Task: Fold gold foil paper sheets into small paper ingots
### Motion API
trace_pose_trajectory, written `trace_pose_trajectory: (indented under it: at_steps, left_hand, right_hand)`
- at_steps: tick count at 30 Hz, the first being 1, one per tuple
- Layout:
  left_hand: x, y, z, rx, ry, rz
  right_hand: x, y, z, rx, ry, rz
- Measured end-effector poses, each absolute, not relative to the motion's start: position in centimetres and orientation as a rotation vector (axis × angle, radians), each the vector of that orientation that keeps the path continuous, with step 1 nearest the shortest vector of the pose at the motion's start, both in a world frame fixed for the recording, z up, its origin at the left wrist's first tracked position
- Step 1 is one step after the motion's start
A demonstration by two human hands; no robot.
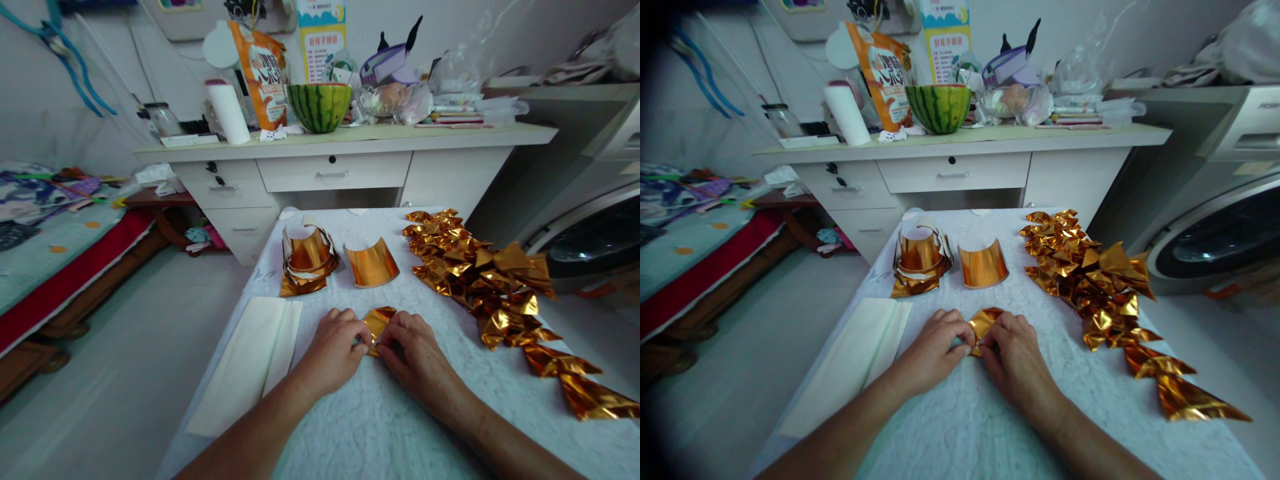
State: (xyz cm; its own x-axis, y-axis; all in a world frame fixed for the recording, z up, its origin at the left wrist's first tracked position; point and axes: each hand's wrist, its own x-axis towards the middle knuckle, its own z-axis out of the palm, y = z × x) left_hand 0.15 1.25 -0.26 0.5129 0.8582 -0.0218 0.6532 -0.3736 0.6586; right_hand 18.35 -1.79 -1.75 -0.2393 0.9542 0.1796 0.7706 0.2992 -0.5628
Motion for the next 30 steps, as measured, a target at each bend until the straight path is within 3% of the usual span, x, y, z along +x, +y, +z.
trace_pose_trajectory:
  at_steps: [30]
  left_hand:
    - [0.36,0.99,0.28,2.116,1.264,0.411]
  right_hand:
    - [18.00,-1.57,-2.21,-1.573,-2.072,0.438]
